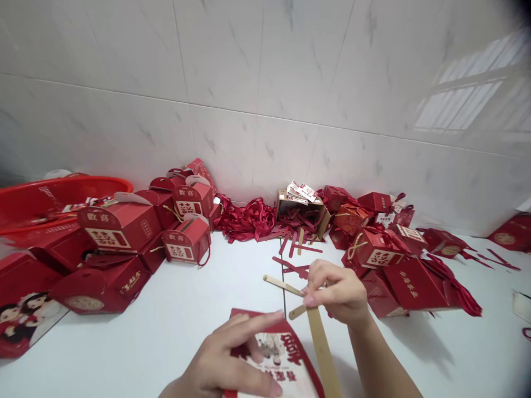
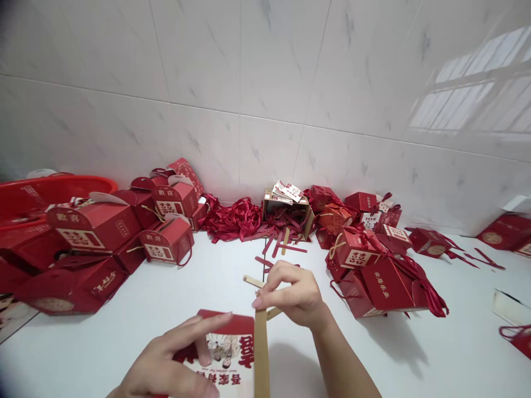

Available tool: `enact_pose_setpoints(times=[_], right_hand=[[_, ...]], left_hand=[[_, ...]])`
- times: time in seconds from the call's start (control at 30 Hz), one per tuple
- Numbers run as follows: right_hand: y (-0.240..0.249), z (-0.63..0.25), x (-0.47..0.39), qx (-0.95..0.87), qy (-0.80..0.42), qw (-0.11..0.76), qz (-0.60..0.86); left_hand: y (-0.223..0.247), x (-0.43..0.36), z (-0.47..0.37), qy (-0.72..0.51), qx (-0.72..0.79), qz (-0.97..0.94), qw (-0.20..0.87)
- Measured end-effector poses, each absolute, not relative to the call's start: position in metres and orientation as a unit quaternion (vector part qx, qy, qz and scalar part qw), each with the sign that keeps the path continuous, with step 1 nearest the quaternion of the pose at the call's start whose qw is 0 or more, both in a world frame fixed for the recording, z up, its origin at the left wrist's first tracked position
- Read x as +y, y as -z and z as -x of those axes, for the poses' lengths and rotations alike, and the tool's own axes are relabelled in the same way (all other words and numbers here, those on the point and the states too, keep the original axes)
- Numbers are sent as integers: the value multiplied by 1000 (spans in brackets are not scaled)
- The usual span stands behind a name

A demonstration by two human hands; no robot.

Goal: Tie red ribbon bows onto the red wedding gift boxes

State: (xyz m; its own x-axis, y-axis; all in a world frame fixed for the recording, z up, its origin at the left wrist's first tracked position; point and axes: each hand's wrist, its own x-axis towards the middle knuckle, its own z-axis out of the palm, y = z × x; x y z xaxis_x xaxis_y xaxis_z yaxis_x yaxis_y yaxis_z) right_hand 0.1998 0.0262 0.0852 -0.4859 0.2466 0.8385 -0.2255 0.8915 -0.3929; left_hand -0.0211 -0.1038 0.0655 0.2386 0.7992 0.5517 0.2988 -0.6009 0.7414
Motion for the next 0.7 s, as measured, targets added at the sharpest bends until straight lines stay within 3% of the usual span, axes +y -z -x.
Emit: enact_pose_setpoints(times=[0.2,0.7], right_hand=[[-87,-189,-8,-819,-254,514,-27],[-92,-180,-38,-793,-292,534,-39]], left_hand=[[-72,-119,-7,-574,352,-719,175],[-77,-139,-12,-551,364,-725,197]])
